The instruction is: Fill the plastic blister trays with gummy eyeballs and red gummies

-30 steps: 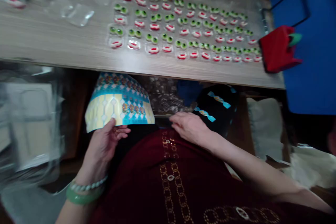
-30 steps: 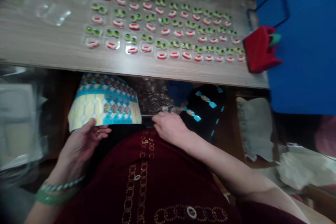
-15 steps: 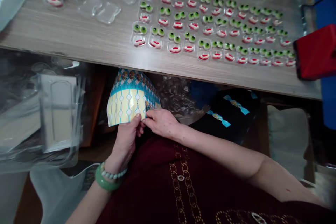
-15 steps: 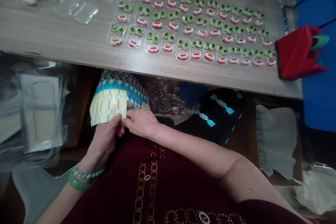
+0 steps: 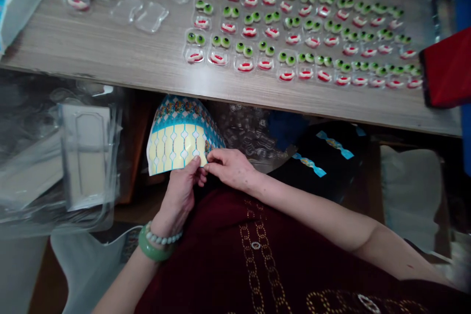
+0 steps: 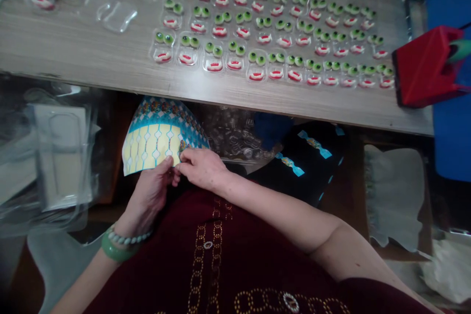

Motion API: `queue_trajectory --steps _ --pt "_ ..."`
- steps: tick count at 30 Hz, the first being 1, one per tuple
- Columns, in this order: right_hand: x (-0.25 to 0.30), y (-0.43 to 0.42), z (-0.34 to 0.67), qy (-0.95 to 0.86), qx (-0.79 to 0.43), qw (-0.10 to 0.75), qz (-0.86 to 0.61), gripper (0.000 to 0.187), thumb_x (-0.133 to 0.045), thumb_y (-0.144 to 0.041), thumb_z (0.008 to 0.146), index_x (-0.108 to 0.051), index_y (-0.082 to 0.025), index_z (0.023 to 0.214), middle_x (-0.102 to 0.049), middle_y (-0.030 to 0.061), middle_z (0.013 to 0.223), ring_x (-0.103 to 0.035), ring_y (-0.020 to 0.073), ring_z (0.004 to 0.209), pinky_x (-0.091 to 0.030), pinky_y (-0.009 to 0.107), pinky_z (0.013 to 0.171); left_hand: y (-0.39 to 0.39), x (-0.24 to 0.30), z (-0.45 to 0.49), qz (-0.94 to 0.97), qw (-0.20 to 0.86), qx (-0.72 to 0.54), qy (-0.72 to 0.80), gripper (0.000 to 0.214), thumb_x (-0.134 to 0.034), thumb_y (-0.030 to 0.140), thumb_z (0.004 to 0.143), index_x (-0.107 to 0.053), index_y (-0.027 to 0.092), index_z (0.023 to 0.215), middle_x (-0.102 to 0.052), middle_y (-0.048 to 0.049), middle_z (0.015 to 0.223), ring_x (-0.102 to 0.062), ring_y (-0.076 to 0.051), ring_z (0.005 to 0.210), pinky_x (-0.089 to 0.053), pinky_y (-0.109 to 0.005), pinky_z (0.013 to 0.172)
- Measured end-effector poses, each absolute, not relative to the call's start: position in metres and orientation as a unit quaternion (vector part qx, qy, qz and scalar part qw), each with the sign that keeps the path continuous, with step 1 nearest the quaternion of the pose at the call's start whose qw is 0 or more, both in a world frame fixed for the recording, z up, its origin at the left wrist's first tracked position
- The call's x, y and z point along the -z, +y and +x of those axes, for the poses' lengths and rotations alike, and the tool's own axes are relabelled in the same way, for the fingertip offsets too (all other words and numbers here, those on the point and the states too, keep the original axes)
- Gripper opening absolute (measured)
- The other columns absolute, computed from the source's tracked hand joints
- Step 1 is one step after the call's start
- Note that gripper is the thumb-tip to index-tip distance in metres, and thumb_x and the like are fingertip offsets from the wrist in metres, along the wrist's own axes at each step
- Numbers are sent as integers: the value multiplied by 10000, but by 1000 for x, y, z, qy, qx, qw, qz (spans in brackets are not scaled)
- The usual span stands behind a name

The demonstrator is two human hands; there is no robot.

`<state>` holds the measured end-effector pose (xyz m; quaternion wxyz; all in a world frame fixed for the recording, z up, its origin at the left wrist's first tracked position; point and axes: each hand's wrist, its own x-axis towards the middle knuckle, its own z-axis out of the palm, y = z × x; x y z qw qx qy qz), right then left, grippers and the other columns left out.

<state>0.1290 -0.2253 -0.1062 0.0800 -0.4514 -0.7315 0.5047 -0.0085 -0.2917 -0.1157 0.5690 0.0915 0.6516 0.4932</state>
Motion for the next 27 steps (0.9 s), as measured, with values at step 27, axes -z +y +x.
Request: queue_trajectory --steps 27 --pt "100 -228 121 -820 -396 -12 -412 182 -489 -172 913 -613 -171 779 -693 53 817 -608 153 760 -422 265 706 -288 114 -1 81 537 -501 674 167 -762 269 723 -665 137 694 -594 -9 508 -508 -96 399 -372 -195 368"
